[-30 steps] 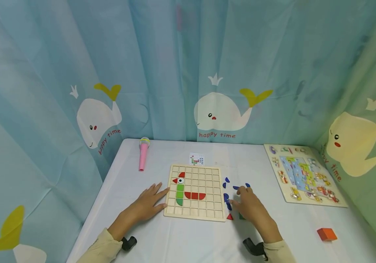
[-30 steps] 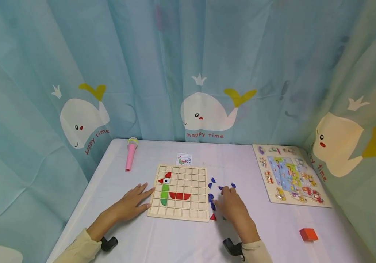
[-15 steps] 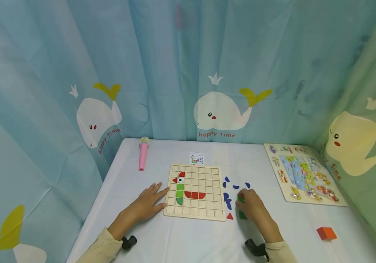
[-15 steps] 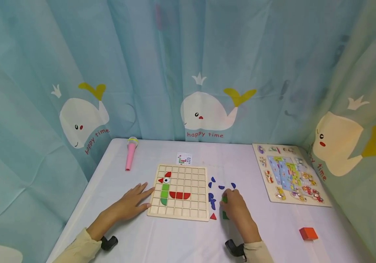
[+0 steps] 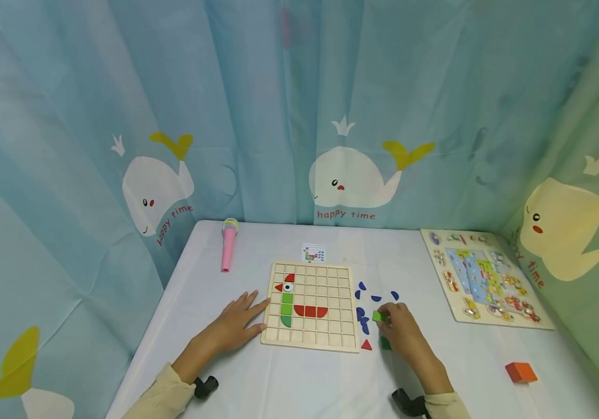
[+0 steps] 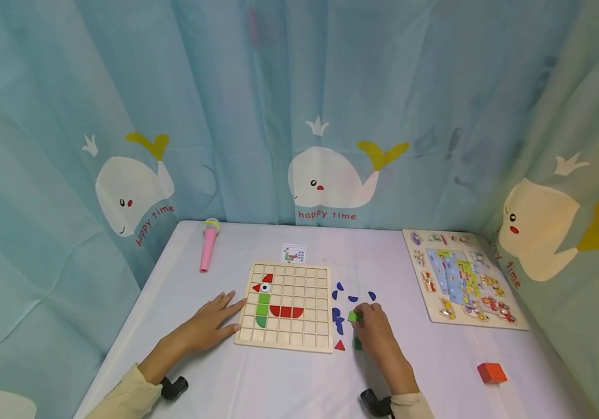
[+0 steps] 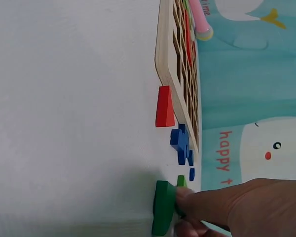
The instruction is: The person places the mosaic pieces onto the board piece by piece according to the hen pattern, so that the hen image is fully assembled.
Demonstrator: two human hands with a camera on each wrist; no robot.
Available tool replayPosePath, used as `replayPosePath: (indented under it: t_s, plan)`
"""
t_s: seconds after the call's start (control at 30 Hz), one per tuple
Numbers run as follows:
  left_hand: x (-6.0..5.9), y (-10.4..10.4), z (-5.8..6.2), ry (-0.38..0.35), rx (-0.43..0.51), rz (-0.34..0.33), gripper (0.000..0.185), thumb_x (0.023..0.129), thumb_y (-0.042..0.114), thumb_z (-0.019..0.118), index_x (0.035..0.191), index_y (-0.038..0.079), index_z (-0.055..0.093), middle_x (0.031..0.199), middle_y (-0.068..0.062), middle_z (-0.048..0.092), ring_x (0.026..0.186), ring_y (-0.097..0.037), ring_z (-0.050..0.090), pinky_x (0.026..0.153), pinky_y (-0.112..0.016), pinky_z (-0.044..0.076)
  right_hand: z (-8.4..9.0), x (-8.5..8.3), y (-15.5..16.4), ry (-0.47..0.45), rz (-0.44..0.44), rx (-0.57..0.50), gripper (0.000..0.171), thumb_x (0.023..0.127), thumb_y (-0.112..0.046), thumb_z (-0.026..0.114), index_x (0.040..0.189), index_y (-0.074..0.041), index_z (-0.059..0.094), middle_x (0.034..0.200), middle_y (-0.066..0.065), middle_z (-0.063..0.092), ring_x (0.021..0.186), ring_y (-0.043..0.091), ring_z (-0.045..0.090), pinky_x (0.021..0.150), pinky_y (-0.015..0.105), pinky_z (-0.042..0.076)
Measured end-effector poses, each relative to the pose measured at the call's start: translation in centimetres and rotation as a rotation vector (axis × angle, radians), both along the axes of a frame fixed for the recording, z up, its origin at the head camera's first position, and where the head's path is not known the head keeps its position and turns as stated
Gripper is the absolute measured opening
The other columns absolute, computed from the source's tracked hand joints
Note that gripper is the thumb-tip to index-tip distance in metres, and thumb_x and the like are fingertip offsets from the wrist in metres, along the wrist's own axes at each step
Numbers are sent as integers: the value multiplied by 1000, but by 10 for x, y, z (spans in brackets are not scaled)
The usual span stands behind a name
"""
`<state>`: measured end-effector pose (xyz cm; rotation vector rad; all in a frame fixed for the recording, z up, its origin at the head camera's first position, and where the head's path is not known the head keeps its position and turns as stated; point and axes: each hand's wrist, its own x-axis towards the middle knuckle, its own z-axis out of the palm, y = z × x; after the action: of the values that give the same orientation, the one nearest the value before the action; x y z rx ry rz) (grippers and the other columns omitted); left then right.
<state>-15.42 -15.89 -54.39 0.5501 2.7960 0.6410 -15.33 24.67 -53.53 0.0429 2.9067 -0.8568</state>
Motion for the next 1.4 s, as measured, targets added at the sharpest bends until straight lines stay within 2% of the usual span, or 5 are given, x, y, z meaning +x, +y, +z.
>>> replayPosePath:
  t_s: [0.27,0.43,0.93,1.17,1.4]
  plan:
    - [-1,1,-1,4,0,-8,61,107,41,60,163,22,44,171,-17,32,160,-44,24,126,-65,23,11,1,-12,42,15,20,30,101,-2,68,128,8,62,122,25,59,109,33,62,94,52,57]
    - [0,0,0,0,1,1,61,107,41,61,162,22,44,171,-16,32,160,-43,24,127,-65,23,21,7,-41,111,106,-7,25,98,4,69,122,7,64,118,21,59,108,31,63,90,47,60]
    - [-1,0,1,-6,-2,-1,61,107,42,61,162,23,44,171,-17,32,160,-44,23,127,-65,23,7,8,-131,254,340,2,25,90,-2,82,112,1,70,99,5,59,89,14,57,75,32,56]
    - [0,0,3,-12,9,-8,61,107,40,62,162,21,44,171,-18,32,160,-44,23,127,-65,22,0,8,-147,359,434,14,23,88,3,83,105,-3,68,96,7,60,86,16,57,75,33,57]
    - [0,0,4,-16,14,-5,60,107,40,61,162,21,44,171,-18,31,160,-45,23,127,-65,22,0,8,-150,344,472,-20,16,88,4,82,101,-1,73,98,7,62,88,15,60,77,31,58]
